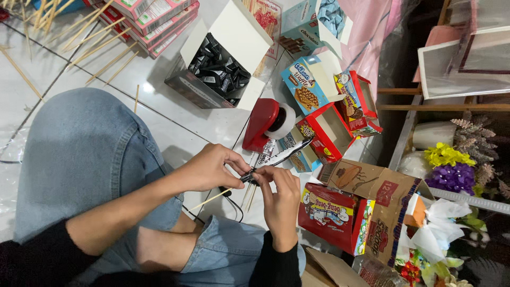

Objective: The person sits on the floor and assembles lollipops by attaching wooden sticks to chocolate bars using a hot glue gun. They pick up a chocolate bar, apply glue, insert the stick, and place the finished item aside.

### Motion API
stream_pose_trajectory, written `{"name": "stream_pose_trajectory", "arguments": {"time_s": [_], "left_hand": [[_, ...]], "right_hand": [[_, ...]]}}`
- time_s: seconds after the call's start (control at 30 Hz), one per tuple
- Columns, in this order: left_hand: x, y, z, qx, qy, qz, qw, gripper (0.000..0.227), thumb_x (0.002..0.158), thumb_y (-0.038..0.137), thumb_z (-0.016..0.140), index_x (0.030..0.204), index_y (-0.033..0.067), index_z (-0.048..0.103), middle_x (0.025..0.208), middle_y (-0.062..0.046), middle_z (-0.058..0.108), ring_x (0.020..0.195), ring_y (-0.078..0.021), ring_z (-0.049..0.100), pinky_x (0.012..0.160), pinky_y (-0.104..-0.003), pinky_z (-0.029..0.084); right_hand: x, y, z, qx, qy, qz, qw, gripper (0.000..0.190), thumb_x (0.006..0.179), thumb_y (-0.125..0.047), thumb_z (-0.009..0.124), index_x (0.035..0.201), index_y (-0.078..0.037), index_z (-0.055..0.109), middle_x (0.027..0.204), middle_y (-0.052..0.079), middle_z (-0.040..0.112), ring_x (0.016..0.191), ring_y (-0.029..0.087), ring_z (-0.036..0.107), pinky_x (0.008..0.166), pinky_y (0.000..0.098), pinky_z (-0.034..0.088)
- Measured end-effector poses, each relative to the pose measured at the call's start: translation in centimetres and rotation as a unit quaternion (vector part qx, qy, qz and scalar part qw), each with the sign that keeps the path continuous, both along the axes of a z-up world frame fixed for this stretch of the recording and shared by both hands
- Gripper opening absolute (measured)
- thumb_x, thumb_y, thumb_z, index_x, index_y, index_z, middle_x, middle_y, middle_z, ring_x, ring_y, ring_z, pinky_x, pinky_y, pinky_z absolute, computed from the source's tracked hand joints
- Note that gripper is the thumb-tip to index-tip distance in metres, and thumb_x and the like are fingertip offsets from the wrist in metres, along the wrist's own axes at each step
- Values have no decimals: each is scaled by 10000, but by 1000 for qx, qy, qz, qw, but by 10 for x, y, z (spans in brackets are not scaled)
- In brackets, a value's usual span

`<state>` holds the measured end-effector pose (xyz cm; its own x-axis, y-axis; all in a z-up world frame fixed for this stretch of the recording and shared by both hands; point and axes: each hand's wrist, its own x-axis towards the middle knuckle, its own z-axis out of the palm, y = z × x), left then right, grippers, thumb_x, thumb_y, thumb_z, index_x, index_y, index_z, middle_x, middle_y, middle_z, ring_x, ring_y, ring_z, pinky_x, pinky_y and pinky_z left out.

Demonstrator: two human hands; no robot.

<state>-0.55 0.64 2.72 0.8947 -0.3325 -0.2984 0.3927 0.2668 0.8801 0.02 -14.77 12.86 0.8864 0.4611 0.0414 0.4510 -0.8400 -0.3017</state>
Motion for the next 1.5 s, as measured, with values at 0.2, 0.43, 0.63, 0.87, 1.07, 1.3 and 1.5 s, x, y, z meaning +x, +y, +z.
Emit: {"name": "stream_pose_trajectory", "arguments": {"time_s": [0.2, 0.43, 0.63, 0.87, 1.07, 1.3, 1.5], "left_hand": [[0, -10, -16, -35, -6, -6, 999, 352, 600, 3, 830, 936, 48, 734, 916, -72, 754, 828, -78, 696, 734, -211, 620], [-1, -2, 1, -11, 45, -21, 999, 333, 635, 32, 810, 957, 68, 736, 971, -75, 747, 824, -110, 726, 757, -203, 591], [5, 1, 0, -36, 20, -40, 998, 358, 638, 32, 765, 993, 7, 720, 968, -179, 732, 850, -178, 685, 682, -281, 593], [4, 4, 5, -47, 48, -90, 994, 390, 599, 25, 786, 983, -5, 723, 937, -164, 739, 786, -153, 700, 653, -245, 600], [1, 3, 0, -106, 88, -117, 984, 417, 572, 17, 815, 971, -45, 711, 874, -132, 730, 716, -125, 689, 622, -223, 595], [1, -2, -4, -117, 107, -91, 983, 477, 560, -9, 827, 1015, -65, 691, 883, -171, 719, 682, -162, 710, 604, -249, 608], [-3, -18, -16, -45, 36, -12, 998, 465, 667, -8, 795, 1110, -5, 654, 972, -208, 712, 860, -187, 687, 742, -326, 606]], "right_hand": [[-2, -5, -7, 12, 22, -70, 997, 300, 835, -255, 703, 1104, -165, 604, 766, -32, 629, 752, 140, 613, 771, 298, 396], [-7, -1, -8, -26, -65, -101, 992, 383, 846, -358, 686, 1133, -163, 523, 726, -74, 667, 761, 177, 635, 774, 353, 408], [2, -30, -18, 52, -155, -54, 985, 456, 746, -207, 820, 1125, -133, 576, 848, 39, 487, 843, 273, 499, 798, 385, 380], [7, -24, -3, 48, -107, 107, 987, 94, 743, -287, 742, 834, -311, 744, 1067, 25, 467, 1153, 277, 349, 1071, 463, 253], [12, -33, 3, 13, -137, 132, 982, 142, 724, -320, 756, 857, -367, 745, 1101, 14, 508, 1189, 332, 362, 1054, 476, 259], [9, -59, -12, 125, -161, 41, 978, 350, 640, -244, 853, 966, -245, 728, 1192, 60, 495, 1262, 260, 350, 1139, 489, 209], [-15, -32, -55, 424, 21, -239, 874, 639, 816, -178, 701, 1362, -59, 390, 1186, 142, 517, 1123, 254, 511, 961, 424, 422]]}}
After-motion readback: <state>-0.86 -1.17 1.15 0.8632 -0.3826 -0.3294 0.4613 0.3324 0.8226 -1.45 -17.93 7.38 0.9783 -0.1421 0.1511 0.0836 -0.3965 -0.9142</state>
